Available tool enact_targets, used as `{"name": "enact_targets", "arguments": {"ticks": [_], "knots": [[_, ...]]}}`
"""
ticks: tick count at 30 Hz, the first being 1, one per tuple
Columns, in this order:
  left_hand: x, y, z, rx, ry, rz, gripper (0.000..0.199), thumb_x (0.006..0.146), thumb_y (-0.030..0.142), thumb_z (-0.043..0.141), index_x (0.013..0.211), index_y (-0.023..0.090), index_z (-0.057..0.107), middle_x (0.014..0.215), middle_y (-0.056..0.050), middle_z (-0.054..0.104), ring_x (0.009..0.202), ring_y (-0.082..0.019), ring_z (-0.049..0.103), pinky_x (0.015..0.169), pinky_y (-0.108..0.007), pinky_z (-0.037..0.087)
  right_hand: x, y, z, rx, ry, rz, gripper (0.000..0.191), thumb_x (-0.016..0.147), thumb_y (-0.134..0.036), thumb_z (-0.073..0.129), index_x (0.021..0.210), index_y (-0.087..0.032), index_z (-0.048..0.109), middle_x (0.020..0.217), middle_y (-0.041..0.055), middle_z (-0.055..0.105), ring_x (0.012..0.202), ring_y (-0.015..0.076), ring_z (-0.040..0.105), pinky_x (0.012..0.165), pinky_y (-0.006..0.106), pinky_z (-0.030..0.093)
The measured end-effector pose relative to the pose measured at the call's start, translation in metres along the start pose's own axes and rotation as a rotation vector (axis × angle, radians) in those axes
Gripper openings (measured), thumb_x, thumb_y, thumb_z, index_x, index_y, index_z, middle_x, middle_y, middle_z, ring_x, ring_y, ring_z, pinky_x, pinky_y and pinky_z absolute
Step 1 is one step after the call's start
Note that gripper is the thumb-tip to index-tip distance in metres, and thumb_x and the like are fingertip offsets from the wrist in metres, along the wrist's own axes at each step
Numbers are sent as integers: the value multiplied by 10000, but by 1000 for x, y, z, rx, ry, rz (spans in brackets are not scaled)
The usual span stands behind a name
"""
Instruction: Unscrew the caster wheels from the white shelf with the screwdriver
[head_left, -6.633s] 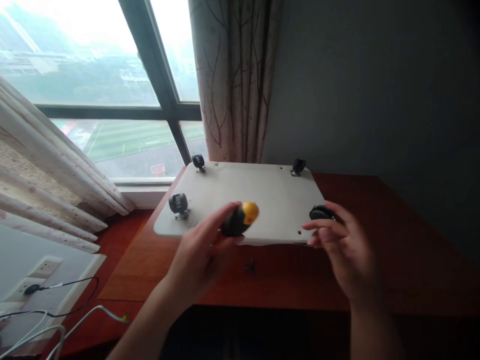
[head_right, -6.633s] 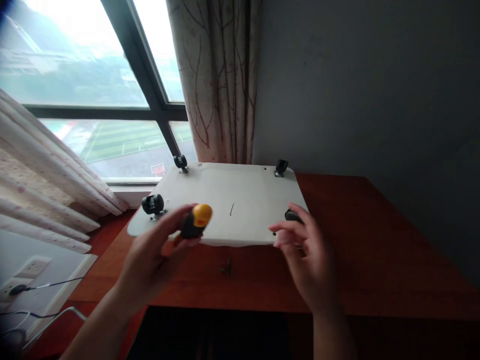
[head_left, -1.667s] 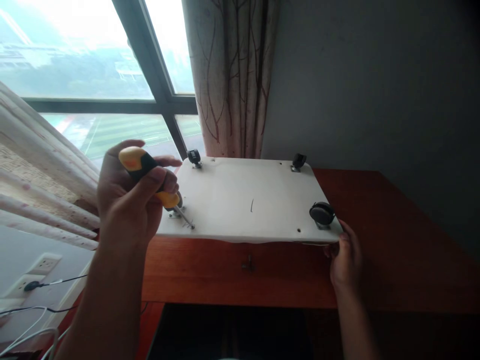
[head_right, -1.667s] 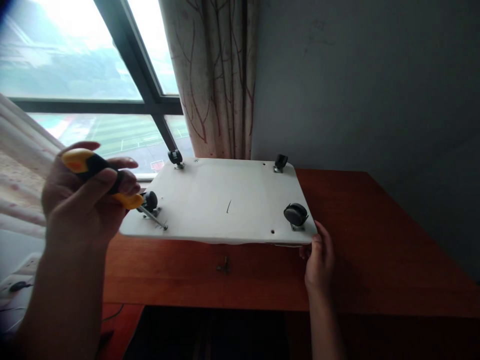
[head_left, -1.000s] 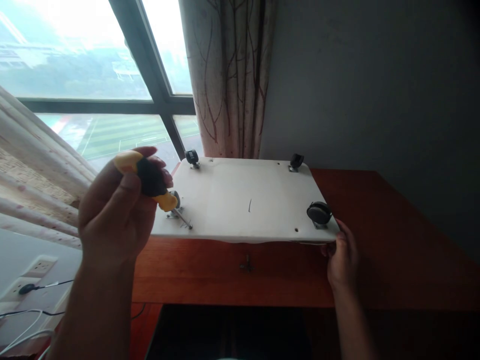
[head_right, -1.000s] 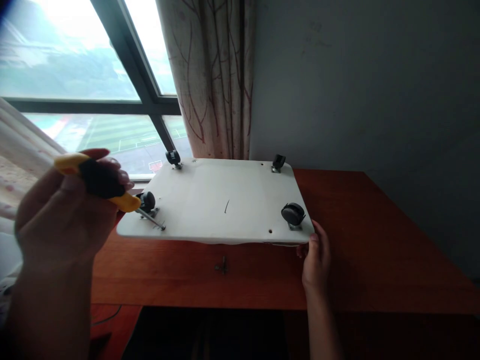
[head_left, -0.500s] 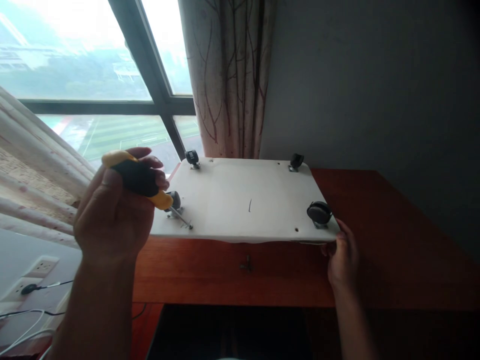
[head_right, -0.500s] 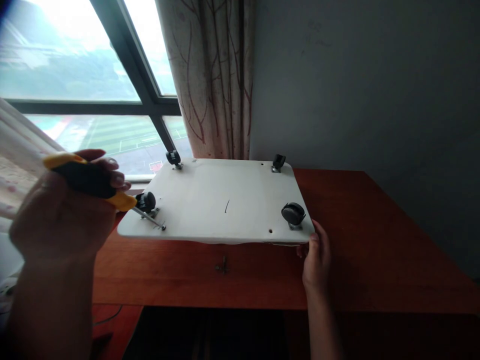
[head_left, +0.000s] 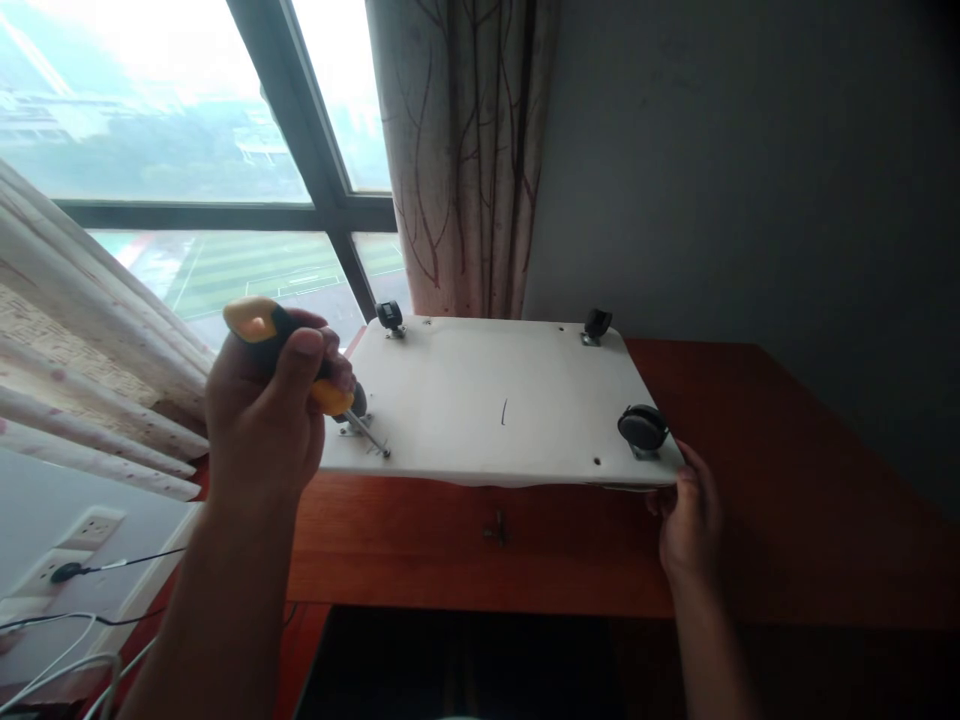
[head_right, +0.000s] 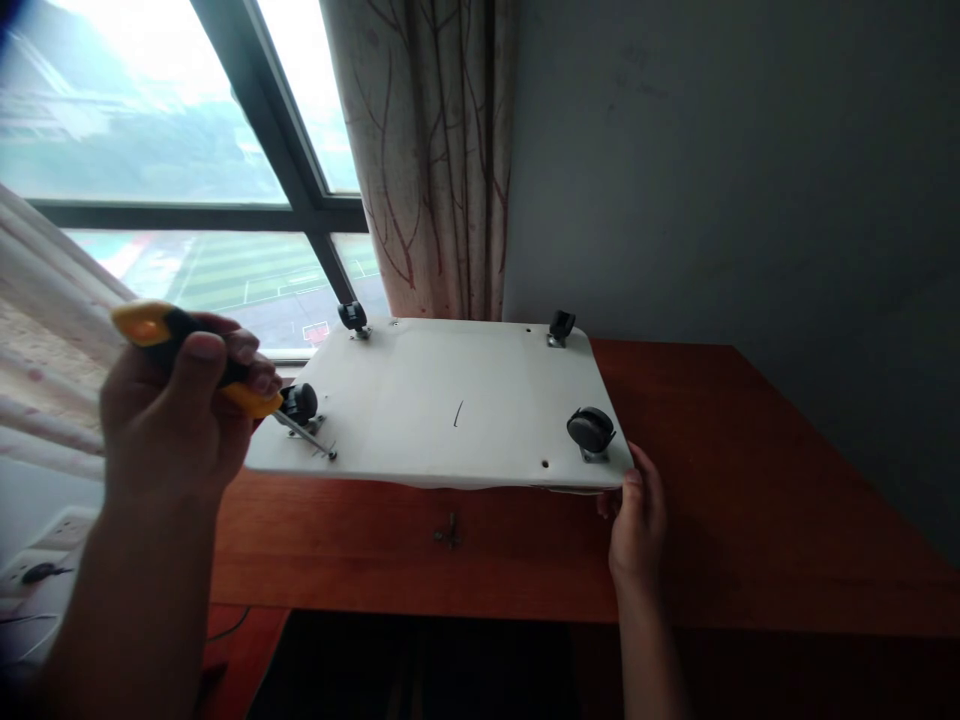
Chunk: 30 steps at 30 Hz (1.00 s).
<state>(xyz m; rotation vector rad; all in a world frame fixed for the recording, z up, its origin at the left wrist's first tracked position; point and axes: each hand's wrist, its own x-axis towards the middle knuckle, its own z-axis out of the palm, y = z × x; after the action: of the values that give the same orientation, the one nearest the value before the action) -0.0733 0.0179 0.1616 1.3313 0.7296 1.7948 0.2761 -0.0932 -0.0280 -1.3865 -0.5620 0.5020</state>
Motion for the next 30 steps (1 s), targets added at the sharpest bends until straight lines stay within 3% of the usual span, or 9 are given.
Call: {"name": "enact_targets", "arguments": {"ticks": [8,13,18,23,30], "knots": [[-2,2,-3,-37,-23,-40,275,755,323,807,888,147,643,740,-11,571,545,-99,524,498,-236,452,0,1,1,-7,8,-1,483,847,-512,585,1230,-221,635,948,44,608,581,106,499,475,234,399],[-5,1,-5,-105,-21,-72,319,818,420,697,957,138,648,824,-52,565,611,-127,523,536,-266,467,0,0,0,-2,17,0,491,848,-507,584,1243,-220,633,995,56,624,576,103,503,473,237,395],[-7,-3,-7,-122,-13,-13,310,811,400,664,970,133,665,867,-71,554,648,-150,521,578,-289,475,0,0,0,-9,10,5,510,851,-517,577,1258,-212,620,987,59,631,580,107,508,482,240,398],[-9,-2,-7,-134,8,-39,311,810,408,670,980,147,664,861,-75,558,665,-156,518,597,-288,481,-1,-3,1,-15,7,15,495,852,-499,577,1258,-220,625,981,49,629,577,105,504,487,248,398],[-10,-4,-8,-161,-90,-20,322,855,366,631,1062,124,675,900,-97,610,761,-173,573,651,-284,532,-2,-5,1,-6,2,6,494,851,-500,581,1252,-213,625,980,51,627,564,100,507,467,243,397]]}}
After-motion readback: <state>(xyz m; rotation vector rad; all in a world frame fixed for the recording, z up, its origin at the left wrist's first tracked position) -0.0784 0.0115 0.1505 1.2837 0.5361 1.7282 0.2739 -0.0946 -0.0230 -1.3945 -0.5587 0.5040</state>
